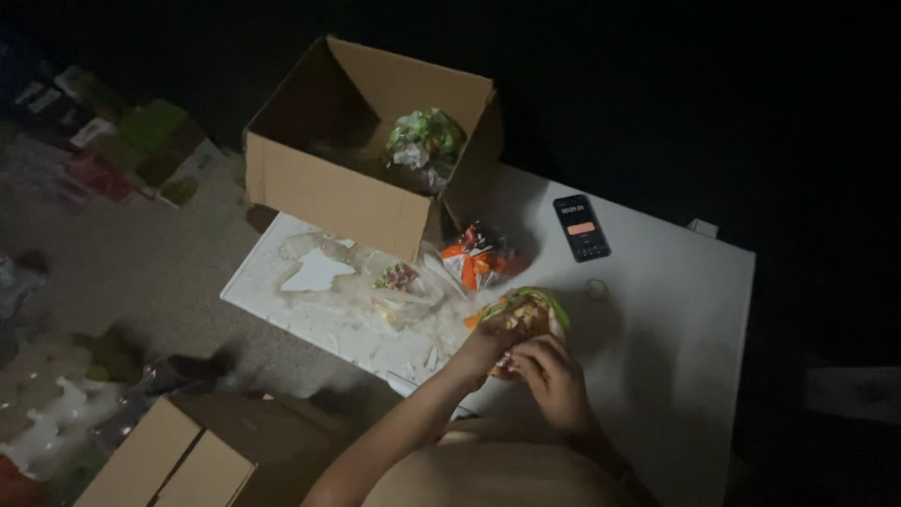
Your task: The person opens a small clear plastic bag containing colorful candies and transfers them into a small clear plastic container.
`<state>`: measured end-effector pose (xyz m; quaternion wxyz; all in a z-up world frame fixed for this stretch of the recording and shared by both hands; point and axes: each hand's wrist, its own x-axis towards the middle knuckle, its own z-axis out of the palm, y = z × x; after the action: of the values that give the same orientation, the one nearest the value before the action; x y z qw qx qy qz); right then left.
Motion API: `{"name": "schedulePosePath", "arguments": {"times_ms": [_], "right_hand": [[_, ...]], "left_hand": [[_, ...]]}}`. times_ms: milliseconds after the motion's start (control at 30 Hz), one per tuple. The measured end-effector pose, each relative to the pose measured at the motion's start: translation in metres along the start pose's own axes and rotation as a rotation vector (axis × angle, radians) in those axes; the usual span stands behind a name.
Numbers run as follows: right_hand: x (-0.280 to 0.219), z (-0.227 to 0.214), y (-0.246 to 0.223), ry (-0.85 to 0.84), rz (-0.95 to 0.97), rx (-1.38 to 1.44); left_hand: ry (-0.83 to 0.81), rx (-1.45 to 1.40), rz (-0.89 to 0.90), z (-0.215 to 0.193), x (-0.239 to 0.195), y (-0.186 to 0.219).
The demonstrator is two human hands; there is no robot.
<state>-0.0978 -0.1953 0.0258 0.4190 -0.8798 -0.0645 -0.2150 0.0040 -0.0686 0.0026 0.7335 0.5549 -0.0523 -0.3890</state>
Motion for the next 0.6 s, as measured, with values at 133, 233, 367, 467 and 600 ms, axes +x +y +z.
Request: {"name": "schedulePosePath", "arguments": {"times_ms": [133, 233, 367, 467, 600], "right_hand": [[0.006, 0.005, -0.008, -0.109, 0.188, 0.204], [0.017, 0.009, -0.015, -0.205, 0.173, 0.269], [0.027, 0.013, -0.026, -0.142, 0.067, 0.262], [0.022, 0.013, 0.005, -0.188, 0.049, 0.089], [0.045, 0.01, -0.005, -0.047, 0.397, 0.389]], "left_hand": [[0.145, -0.221, -0.162, -0.015, -0.016, -0.002], [0.2, -0.223, -0.176, -0.014, -0.034, 0.013], [0.193, -0.384, -0.126, -0.033, -0.034, -0.011], [0.158, -0.512, -0.004, -0.043, -0.038, -0.011], [0.26, -0.473, -0.004, -0.039, -0.061, 0.014]]}}
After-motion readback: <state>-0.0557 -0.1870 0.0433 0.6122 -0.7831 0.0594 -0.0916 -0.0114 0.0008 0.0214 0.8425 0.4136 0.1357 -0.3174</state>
